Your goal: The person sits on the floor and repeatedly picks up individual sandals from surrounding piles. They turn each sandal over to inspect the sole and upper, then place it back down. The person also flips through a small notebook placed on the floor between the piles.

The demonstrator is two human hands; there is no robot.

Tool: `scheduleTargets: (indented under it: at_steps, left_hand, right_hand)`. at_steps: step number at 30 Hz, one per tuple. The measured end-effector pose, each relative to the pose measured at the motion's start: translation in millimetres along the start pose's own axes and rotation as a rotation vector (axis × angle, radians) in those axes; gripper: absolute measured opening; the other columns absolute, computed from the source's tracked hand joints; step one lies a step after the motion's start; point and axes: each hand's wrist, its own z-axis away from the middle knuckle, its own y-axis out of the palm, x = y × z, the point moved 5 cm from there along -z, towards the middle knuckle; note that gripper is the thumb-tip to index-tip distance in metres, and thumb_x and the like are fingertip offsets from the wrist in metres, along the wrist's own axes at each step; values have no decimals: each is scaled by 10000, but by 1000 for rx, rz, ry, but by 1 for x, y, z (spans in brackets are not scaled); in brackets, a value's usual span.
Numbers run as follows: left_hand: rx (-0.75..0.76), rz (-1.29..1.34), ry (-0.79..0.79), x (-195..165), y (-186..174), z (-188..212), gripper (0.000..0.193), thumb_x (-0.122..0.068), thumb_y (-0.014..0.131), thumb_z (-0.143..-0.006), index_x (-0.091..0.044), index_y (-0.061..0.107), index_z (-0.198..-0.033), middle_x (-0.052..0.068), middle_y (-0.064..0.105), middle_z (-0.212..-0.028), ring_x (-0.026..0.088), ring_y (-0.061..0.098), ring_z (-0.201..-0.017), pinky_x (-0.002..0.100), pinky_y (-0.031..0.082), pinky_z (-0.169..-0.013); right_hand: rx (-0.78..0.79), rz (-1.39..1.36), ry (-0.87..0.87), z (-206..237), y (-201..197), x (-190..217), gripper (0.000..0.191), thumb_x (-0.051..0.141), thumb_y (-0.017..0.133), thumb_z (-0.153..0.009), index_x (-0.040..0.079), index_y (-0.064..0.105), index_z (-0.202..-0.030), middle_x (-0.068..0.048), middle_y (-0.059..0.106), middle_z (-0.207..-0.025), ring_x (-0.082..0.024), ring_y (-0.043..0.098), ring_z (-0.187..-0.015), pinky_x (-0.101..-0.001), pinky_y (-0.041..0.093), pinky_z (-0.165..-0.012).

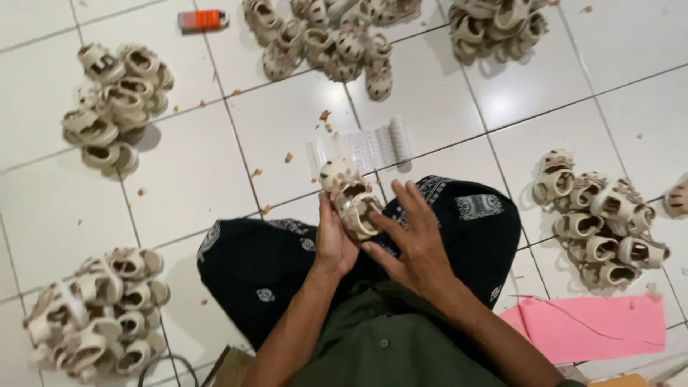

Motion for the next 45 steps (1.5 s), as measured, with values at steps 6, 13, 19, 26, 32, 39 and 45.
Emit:
scheduleTargets:
  at_steps: [6,13,19,26,32,39,45]
  left_hand:
    - [-47,-179,-133,20,-16,-14,730,-599,181,-1037,-90,415,-1504,124,597,-1353,254,576,-1231,424,495,-1031]
    - [-64,-444,-301,21,-63,-25,800,-612,267,-1018,21,471,-1461,183,604,-1393,287,595,-1254,403,501,-1030]
    - [-128,-389,-322,21,-69,-31,757,-584,289,-1016,14,490,-1434,195,617,-1349,271,617,-1179,398,522,-1003]
    - [-163,-390,-409,24,-70,-40,735,-573,281,-1016,-7,515,-1422,178,632,-1320,251,624,-1180,372,531,-995]
    - [-219,-362,-517,40,-90,-56,749,-600,284,-986,-40,528,-1420,166,639,-1323,248,637,-1202,389,525,-1013]
    - [-229,-251,-546,56,-110,-70,747,-597,370,-994,-26,485,-1461,216,589,-1392,311,624,-1219,455,510,-1014]
    - [-210,-334,-680,68,-122,-80,767,-610,403,-953,-81,469,-1504,173,579,-1454,302,653,-1255,455,525,-1064]
  right_hand:
    - [37,-95,76,-7,12,-39,236,174,786,-851,61,758,-1057,-200,384,-1604,-454,301,-1526,-548,332,-1202]
    - [296,66,278,-81,17,-162,206,264,719,-900,81,808,-932,-213,285,-1623,-465,223,-1499,-636,210,-1165]
    - [32,364,238,-195,-5,-253,225,301,749,-923,79,784,-914,-221,326,-1648,-444,302,-1520,-597,279,-1228]
    - [-130,299,159,-221,19,-280,386,299,773,-926,26,716,-1192,-290,372,-1594,-479,342,-1461,-609,342,-1140]
    - [127,436,332,-263,87,-291,741,574,699,-930,-51,632,-1323,-296,421,-1500,-483,373,-1419,-600,354,-1121]
    - [286,457,409,-299,162,-282,723,687,588,-910,-10,776,-959,-324,209,-1671,-490,222,-1535,-614,261,-1208]
    - [115,165,135,-311,198,-234,781,680,685,-856,22,705,-1277,-341,149,-1552,-584,157,-1415,-789,191,-1057]
